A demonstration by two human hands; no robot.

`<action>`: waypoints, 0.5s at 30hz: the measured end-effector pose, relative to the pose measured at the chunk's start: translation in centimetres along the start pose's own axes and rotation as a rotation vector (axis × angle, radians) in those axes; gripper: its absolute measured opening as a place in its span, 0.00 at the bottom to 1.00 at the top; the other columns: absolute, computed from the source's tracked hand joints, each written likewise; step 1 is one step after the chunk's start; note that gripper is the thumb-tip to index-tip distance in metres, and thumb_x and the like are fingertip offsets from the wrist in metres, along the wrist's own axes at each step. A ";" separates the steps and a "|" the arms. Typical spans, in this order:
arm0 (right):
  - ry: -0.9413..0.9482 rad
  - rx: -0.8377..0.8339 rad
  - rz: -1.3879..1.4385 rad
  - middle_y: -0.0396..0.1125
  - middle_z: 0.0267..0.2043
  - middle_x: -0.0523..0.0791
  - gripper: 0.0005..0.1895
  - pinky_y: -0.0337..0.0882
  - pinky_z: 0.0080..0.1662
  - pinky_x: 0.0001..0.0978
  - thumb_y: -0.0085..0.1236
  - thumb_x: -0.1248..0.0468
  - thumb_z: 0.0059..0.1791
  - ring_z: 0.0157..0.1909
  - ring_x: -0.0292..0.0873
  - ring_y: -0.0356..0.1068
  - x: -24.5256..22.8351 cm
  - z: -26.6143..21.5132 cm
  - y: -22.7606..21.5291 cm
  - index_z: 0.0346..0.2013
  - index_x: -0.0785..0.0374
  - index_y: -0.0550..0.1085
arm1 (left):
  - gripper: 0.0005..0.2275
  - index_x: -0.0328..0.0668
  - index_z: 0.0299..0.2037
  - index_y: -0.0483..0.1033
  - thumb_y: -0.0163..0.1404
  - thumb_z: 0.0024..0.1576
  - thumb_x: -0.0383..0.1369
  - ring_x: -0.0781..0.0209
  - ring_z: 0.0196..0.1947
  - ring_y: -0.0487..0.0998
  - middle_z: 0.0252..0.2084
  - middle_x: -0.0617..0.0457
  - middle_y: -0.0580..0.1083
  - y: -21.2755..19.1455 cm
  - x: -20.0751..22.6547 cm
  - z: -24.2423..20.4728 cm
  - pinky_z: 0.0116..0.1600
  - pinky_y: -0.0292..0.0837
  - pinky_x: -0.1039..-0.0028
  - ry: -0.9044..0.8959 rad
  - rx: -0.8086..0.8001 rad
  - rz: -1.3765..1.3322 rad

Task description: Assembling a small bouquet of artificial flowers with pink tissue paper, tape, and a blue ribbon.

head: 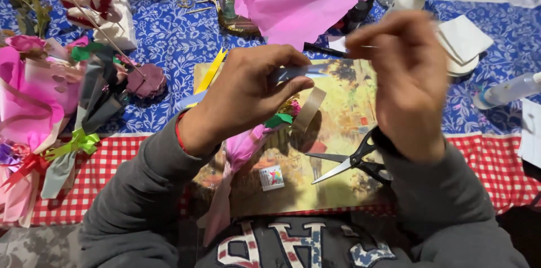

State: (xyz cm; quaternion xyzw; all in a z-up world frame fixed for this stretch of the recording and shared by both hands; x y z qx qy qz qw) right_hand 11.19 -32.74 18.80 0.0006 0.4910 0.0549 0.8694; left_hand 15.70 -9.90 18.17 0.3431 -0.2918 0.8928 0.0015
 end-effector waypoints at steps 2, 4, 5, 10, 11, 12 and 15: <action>0.126 -0.055 0.043 0.71 0.51 0.47 0.08 0.73 0.59 0.31 0.50 0.64 0.63 0.52 0.39 0.72 1.6 1.2 -0.6 0.54 0.66 0.69 | 0.09 0.36 0.45 0.79 0.62 0.59 0.31 0.58 0.26 0.78 0.31 0.47 0.78 -0.1 -0.2 0.1 0.32 0.71 0.71 -0.041 -0.008 0.012; 0.250 -0.114 0.085 0.70 0.51 0.47 0.08 0.73 0.59 0.33 0.49 0.65 0.64 0.52 0.39 0.72 3.1 2.0 -0.9 0.53 0.68 0.69 | 0.10 0.36 0.45 0.79 0.63 0.59 0.31 0.59 0.24 0.77 0.29 0.47 0.78 -0.2 -0.5 0.2 0.31 0.70 0.71 -0.080 -0.012 0.026; 0.343 -0.152 0.202 0.70 0.51 0.47 0.09 0.74 0.58 0.34 0.49 0.65 0.63 0.52 0.39 0.72 3.9 2.2 -0.9 0.53 0.68 0.70 | 0.10 0.37 0.47 0.78 0.62 0.59 0.30 0.61 0.26 0.79 0.32 0.47 0.79 -0.3 -0.7 0.2 0.32 0.71 0.73 -0.074 -0.009 0.005; 0.489 -0.220 0.417 0.70 0.48 0.46 0.11 0.76 0.56 0.37 0.50 0.64 0.60 0.51 0.40 0.74 5.5 2.3 -0.4 0.54 0.67 0.70 | 0.12 0.38 0.52 0.73 0.60 0.62 0.27 0.63 0.34 0.85 0.38 0.49 0.82 -0.3 -1.5 0.2 0.36 0.76 0.76 -0.040 0.003 -0.045; 0.486 -0.223 0.410 0.70 0.48 0.46 0.11 0.76 0.55 0.37 0.52 0.64 0.60 0.50 0.40 0.74 5.8 2.2 -0.4 0.54 0.67 0.70 | 0.11 0.38 0.52 0.72 0.60 0.62 0.26 0.63 0.35 0.86 0.39 0.49 0.82 -0.2 -1.7 0.1 0.36 0.76 0.76 -0.038 0.009 -0.045; 0.481 -0.225 0.401 0.70 0.48 0.46 0.11 0.76 0.54 0.36 0.53 0.64 0.59 0.49 0.40 0.74 6.0 2.2 -0.5 0.54 0.66 0.71 | 0.11 0.39 0.51 0.71 0.59 0.63 0.26 0.63 0.36 0.86 0.39 0.49 0.82 0.0 -1.9 0.1 0.36 0.76 0.76 -0.034 0.015 -0.046; 0.482 -0.223 0.366 0.70 0.46 0.46 0.11 0.76 0.51 0.35 0.56 0.65 0.59 0.46 0.40 0.74 6.3 2.2 -0.5 0.54 0.67 0.71 | 0.09 0.38 0.49 0.70 0.58 0.64 0.25 0.63 0.37 0.87 0.37 0.49 0.82 0.1 -1.9 0.1 0.36 0.76 0.77 -0.067 0.020 -0.071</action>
Point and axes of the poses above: each hand's wrist, its own z-axis towards the middle knuckle, its own y-axis out of the palm, x = y × z, the point moved 1 cm from there along z, towards the middle knuckle
